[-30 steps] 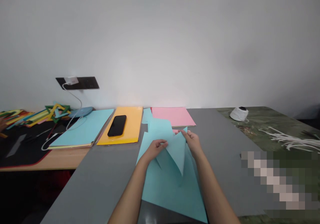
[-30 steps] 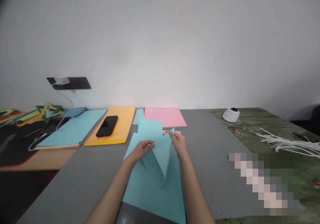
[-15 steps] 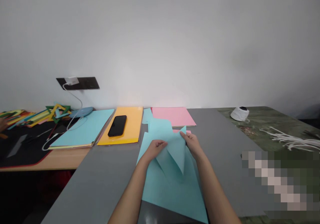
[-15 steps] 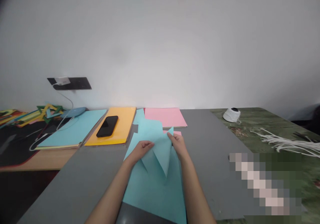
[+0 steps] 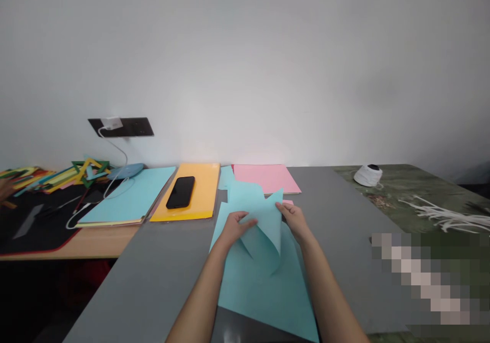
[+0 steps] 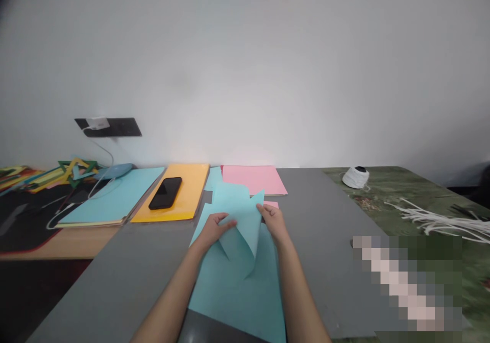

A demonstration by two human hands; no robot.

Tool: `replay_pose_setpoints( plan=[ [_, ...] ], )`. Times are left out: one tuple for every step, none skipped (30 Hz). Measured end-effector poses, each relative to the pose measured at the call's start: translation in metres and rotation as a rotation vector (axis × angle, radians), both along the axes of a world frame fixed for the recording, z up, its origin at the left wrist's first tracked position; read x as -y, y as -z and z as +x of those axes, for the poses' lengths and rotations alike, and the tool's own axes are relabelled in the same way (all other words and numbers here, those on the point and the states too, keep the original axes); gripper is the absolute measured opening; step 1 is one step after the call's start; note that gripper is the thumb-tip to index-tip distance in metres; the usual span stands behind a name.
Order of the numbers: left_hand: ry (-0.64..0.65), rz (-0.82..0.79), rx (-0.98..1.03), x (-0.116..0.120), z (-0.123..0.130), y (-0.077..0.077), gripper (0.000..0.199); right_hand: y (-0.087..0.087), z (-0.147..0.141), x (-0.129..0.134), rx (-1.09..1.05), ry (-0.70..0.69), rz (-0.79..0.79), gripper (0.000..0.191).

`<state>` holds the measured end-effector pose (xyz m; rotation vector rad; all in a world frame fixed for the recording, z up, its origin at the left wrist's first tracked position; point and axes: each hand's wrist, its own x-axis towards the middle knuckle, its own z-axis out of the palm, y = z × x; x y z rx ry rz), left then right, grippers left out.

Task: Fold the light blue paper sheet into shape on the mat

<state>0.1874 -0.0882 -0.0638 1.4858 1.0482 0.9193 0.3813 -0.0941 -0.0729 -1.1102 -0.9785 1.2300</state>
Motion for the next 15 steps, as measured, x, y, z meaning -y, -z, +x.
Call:
replay_pose_setpoints(
  plan=[
    [0.013, 0.007, -0.012, 0.0001, -0.0002, -0.0003, 0.035, 0.0004, 0.0000, -0.0002, -0.004, 0.001, 0.003, 0.030],
    [0.023, 0.009, -0.023, 0.0002, -0.0003, -0.0005, 0.035, 0.0007, -0.0001, -0.0004, -0.008, 0.000, 0.009, 0.030],
    [0.019, 0.016, -0.033, 0.0001, -0.0003, -0.0005, 0.034, 0.0009, -0.0003, -0.0004, -0.010, -0.003, 0.015, 0.030],
    [0.010, 0.028, -0.044, 0.0000, -0.0003, -0.0004, 0.033, 0.0011, -0.0005, -0.0005, -0.008, -0.004, 0.020, 0.030],
    [-0.006, 0.043, -0.056, -0.0003, -0.0003, -0.0002, 0.033, 0.0013, -0.0008, -0.0006, -0.002, -0.001, 0.022, 0.032],
    [-0.022, 0.056, -0.068, -0.0005, -0.0001, 0.0000, 0.032, 0.0015, -0.0011, -0.0007, 0.009, 0.006, 0.020, 0.033],
    [-0.033, 0.066, -0.078, -0.0007, 0.0000, 0.0003, 0.033, 0.0016, -0.0015, -0.0008, 0.024, 0.016, 0.015, 0.036],
    [-0.036, 0.070, -0.082, -0.0009, 0.0001, 0.0005, 0.033, 0.0016, -0.0018, -0.0010, 0.038, 0.026, 0.009, 0.038],
    [-0.032, 0.070, -0.076, -0.0010, 0.0001, 0.0006, 0.033, 0.0016, -0.0022, -0.0010, 0.050, 0.034, 0.005, 0.040],
    [-0.024, 0.069, -0.067, -0.0010, 0.0001, 0.0006, 0.033, 0.0014, -0.0024, -0.0010, 0.059, 0.039, 0.003, 0.041],
    [-0.018, 0.071, -0.057, -0.0010, 0.0001, 0.0005, 0.033, 0.0013, -0.0026, -0.0009, 0.064, 0.040, 0.005, 0.042],
    [-0.018, 0.075, -0.051, -0.0008, 0.0001, 0.0003, 0.032, 0.0011, -0.0028, -0.0008, 0.067, 0.039, 0.008, 0.042],
    [-0.023, 0.080, -0.048, -0.0007, 0.0000, 0.0001, 0.032, 0.0009, -0.0028, -0.0005, 0.066, 0.037, 0.012, 0.041],
    [-0.026, 0.084, -0.049, -0.0005, -0.0001, -0.0002, 0.032, 0.0008, -0.0029, -0.0003, 0.064, 0.037, 0.016, 0.040],
    [-0.025, 0.086, -0.050, -0.0004, -0.0002, -0.0005, 0.032, 0.0009, -0.0029, -0.0001, 0.061, 0.035, 0.019, 0.038]
  ],
)
